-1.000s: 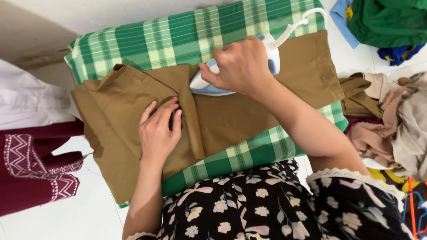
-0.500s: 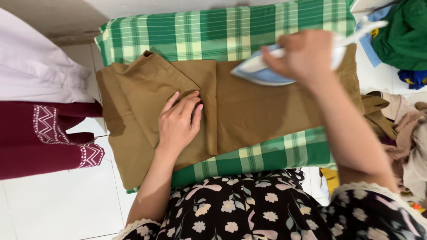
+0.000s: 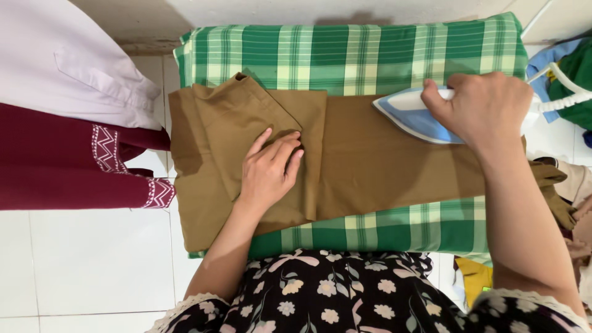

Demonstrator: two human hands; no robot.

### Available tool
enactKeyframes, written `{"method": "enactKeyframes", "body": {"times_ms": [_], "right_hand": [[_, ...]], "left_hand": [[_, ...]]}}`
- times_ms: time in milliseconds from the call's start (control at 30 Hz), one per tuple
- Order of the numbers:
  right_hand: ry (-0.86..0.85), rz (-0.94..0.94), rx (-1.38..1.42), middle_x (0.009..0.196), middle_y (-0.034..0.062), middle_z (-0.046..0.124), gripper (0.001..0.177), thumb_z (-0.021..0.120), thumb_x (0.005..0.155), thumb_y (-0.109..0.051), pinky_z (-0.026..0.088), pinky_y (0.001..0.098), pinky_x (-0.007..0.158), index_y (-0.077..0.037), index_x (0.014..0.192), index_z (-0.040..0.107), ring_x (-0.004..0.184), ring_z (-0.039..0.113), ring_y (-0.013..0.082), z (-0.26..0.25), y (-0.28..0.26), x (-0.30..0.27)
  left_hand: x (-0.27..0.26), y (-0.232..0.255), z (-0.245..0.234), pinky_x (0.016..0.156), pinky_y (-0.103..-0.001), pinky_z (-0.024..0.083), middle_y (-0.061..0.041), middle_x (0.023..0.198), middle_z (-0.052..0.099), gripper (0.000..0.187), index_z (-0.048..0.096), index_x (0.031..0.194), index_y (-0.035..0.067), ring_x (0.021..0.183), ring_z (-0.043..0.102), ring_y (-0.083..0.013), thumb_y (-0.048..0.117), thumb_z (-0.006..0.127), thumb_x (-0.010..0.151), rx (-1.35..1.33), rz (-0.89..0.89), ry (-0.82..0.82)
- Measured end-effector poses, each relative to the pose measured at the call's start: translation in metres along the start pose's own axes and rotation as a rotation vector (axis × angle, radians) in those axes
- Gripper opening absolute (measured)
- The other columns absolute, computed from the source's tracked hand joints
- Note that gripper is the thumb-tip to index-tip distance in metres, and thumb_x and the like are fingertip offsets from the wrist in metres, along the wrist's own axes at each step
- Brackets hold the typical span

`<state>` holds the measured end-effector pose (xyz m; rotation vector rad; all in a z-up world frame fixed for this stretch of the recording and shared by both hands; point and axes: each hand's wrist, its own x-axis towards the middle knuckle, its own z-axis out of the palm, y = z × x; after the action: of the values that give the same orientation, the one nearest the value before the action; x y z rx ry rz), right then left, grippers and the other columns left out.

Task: The person irons a pair of brown trousers on a green and white checkered ironing board. They repeatedly smooth the fabric with their hands and use a blue and white iron to press different sections, including the waistband, pockets, and legs, before folding the trousers.

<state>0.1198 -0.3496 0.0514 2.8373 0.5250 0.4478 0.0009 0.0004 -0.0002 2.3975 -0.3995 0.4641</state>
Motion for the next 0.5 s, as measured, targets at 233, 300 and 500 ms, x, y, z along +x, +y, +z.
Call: {"method": "enactKeyframes", "body": {"times_ms": [233, 300, 500], "right_hand": [[0.258, -0.12, 0.118, 0.052, 0.0038, 0.056, 0.047, 0.068, 0.101, -0.054, 0.043, 0.0374, 0.051, -0.018, 0.072, 0.076, 0.049, 0.058, 0.0224, 0.007, -0.075, 0.037], [0.244, -0.107, 0.2, 0.047, 0.0057, 0.052, 0.052, 0.072, 0.096, -0.053, 0.042, 0.0399, 0.044, -0.015, 0.061, 0.072, 0.043, 0.055, 0.0257, 0.004, -0.112, 0.054], [0.11, -0.042, 0.183, 0.048, 0.008, 0.055, 0.055, 0.066, 0.099, -0.056, 0.043, 0.0407, 0.041, -0.017, 0.061, 0.073, 0.044, 0.057, 0.0267, 0.002, -0.095, 0.052]], "left_hand": [[0.002, -0.001, 0.0, 0.11, -0.046, 0.052, -0.009, 0.115, 0.074, 0.011, 0.066, 0.106, 0.005, 0.103, 0.073, -0.0275, 0.011, 0.069, 0.097, -0.057, -0.01, 0.009], [0.002, -0.002, 0.001, 0.109, -0.046, 0.054, -0.009, 0.113, 0.075, 0.009, 0.067, 0.104, 0.005, 0.103, 0.073, -0.0288, 0.01, 0.07, 0.097, -0.09, -0.021, 0.022], [0.003, -0.005, 0.001, 0.107, -0.046, 0.055, -0.009, 0.109, 0.076, 0.009, 0.068, 0.103, 0.004, 0.101, 0.074, -0.0302, 0.009, 0.07, 0.097, -0.11, -0.032, 0.056]]}}
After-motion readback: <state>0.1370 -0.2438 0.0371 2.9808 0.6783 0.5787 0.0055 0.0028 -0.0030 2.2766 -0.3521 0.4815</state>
